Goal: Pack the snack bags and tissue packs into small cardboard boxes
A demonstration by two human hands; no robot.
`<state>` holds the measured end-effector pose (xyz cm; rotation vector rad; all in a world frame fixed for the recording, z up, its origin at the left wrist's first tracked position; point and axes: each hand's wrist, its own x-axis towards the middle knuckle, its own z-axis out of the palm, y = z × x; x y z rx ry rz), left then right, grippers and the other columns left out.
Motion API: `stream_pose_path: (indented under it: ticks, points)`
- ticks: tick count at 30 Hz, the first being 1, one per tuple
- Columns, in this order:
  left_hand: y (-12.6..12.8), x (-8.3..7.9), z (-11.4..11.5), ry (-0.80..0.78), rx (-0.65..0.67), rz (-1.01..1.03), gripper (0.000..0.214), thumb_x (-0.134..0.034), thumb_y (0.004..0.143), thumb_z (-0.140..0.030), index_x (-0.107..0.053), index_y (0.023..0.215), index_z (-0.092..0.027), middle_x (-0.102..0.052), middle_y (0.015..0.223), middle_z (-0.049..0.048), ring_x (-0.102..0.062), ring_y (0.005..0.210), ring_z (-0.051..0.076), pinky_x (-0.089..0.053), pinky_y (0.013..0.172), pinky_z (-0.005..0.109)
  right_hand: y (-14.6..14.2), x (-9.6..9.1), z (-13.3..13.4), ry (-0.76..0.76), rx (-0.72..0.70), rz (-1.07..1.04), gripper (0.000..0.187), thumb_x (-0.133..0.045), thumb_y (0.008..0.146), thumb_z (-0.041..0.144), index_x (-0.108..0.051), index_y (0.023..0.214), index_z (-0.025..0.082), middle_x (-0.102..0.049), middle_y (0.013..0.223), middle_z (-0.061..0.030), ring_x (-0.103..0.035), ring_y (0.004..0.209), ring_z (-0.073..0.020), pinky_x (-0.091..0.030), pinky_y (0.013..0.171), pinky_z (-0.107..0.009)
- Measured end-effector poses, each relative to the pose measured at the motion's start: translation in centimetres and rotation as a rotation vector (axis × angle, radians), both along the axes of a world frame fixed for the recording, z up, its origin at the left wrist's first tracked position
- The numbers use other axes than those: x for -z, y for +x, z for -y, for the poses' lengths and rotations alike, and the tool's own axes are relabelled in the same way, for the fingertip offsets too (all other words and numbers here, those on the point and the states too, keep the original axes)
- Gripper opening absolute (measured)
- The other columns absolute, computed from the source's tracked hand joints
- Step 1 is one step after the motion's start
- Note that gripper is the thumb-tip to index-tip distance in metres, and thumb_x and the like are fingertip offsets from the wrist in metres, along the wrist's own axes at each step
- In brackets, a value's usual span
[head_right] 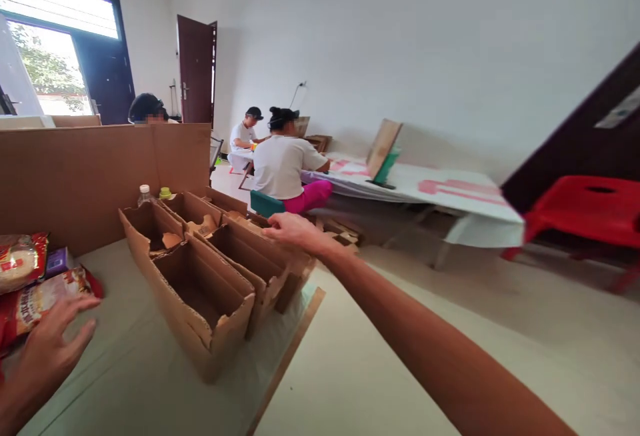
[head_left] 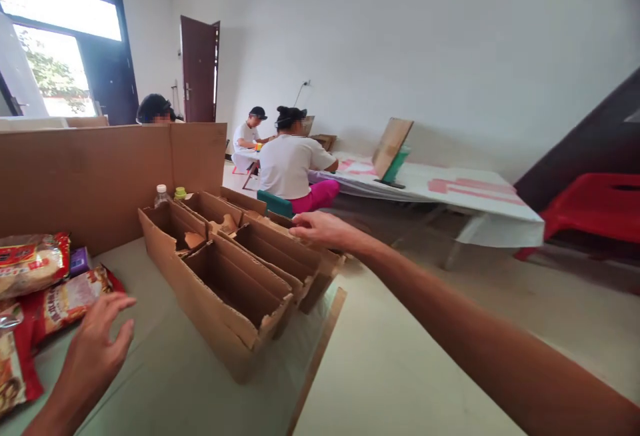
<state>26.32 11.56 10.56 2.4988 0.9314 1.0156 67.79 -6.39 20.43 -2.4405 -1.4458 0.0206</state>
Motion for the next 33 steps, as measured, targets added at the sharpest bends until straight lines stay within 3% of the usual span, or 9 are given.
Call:
stream_pose_path:
  ticks: [3,6,10,13,17,22,24,28,33]
  points:
    - [8.6,-5.2,2.0,0.138,0.232,0.021,0.027,-0.049,0.086,-0.03,-0.07,0.102,-0.022,-0.069,0.114,0.0084,-0.065,0.11,0.026,-0.053,0.1,0.045,1.4,2.3,1.4,-0.047,0.075,-0.033,0.025,-0.061,0.088,0.036,-0.074,0.086,0.014,-0.075,0.09,-0.015,-0.067,0.077,-0.0249,-0.043,0.064,-0.031]
    - [16.7,-8.4,4.0,0.202,0.429,-0.075,0.031,-0.052,0.084,-0.02,-0.068,0.111,-0.019,-0.064,0.128,0.0115,-0.059,0.122,0.026,-0.049,0.106,0.045,1.4,3.5,1.8,-0.015,0.092,-0.061,0.035,-0.062,0.087,0.042,-0.073,0.105,0.015,-0.074,0.107,-0.0154,-0.068,0.094,-0.0293,-0.046,0.075,-0.033]
    - [25.2,-9.5,5.8,0.292,0.583,-0.364,0.061,-0.055,0.076,-0.008,-0.053,0.137,-0.017,-0.051,0.148,0.014,-0.044,0.139,0.03,-0.037,0.117,0.05,0.6,3.7,2.5,0.065,0.008,-0.11,0.036,-0.06,0.087,0.04,-0.072,0.115,0.021,-0.075,0.112,-0.008,-0.067,0.102,-0.0256,-0.047,0.084,-0.03]
    - [29.4,-8.8,5.9,0.3,0.644,-0.483,0.063,-0.058,0.071,-0.004,-0.058,0.132,-0.018,-0.062,0.135,0.0131,-0.053,0.131,0.03,-0.044,0.11,0.046,0.7,3.3,3.2,0.088,-0.076,-0.153,0.03,-0.054,0.09,0.035,-0.075,0.106,0.02,-0.076,0.104,-0.0049,-0.068,0.096,-0.0219,-0.047,0.082,-0.027]
    - [31.7,-7.8,5.2,0.296,0.638,-0.557,0.042,-0.053,0.075,-0.002,-0.071,0.108,-0.02,-0.072,0.109,0.0099,-0.065,0.11,0.028,-0.051,0.096,0.04,2.7,2.8,2.8,0.036,-0.116,-0.214,0.036,-0.042,0.096,0.031,-0.075,0.094,0.015,-0.075,0.084,-0.0034,-0.067,0.074,-0.0165,-0.048,0.065,-0.024]
    - [31.4,-7.5,4.9,0.291,0.624,-0.551,0.036,-0.05,0.08,-0.003,-0.073,0.102,-0.019,-0.072,0.109,0.0098,-0.065,0.108,0.027,-0.052,0.093,0.037,5.0,4.5,-0.8,-0.156,-0.055,-0.173,0.014,-0.071,0.08,0.021,-0.069,0.066,0.016,-0.069,0.067,-0.0052,-0.065,0.066,-0.0176,-0.047,0.061,-0.025]
    - [31.2,-7.4,5.1,0.28,0.616,-0.554,0.034,-0.05,0.082,-0.004,-0.073,0.102,-0.019,-0.072,0.108,0.01,-0.066,0.107,0.027,-0.052,0.093,0.037,5.1,5.6,-2.4,-0.228,-0.022,-0.147,0.012,-0.075,0.082,0.022,-0.069,0.073,0.016,-0.07,0.077,-0.0062,-0.067,0.074,-0.0181,-0.05,0.066,-0.027]
    - [31.0,-7.1,5.3,0.242,0.601,-0.566,0.029,-0.051,0.086,-0.005,-0.073,0.1,-0.017,-0.073,0.106,0.0105,-0.066,0.108,0.027,-0.052,0.093,0.04,4.7,7.2,-3.6,-0.351,0.001,-0.102,0.017,-0.065,0.096,0.033,-0.067,0.104,0.019,-0.069,0.105,-0.0049,-0.067,0.091,-0.0166,-0.057,0.079,-0.032]
    - [31.0,-6.5,5.1,0.186,0.602,-0.545,0.011,-0.06,0.093,-0.016,-0.069,0.099,-0.015,-0.071,0.107,0.0064,-0.066,0.106,0.022,-0.053,0.095,0.044,4.0,6.3,-2.8,-0.379,0.057,-0.004,0.026,-0.065,0.096,0.036,-0.065,0.114,0.016,-0.066,0.116,-0.008,-0.066,0.101,-0.0203,-0.056,0.087,-0.039]
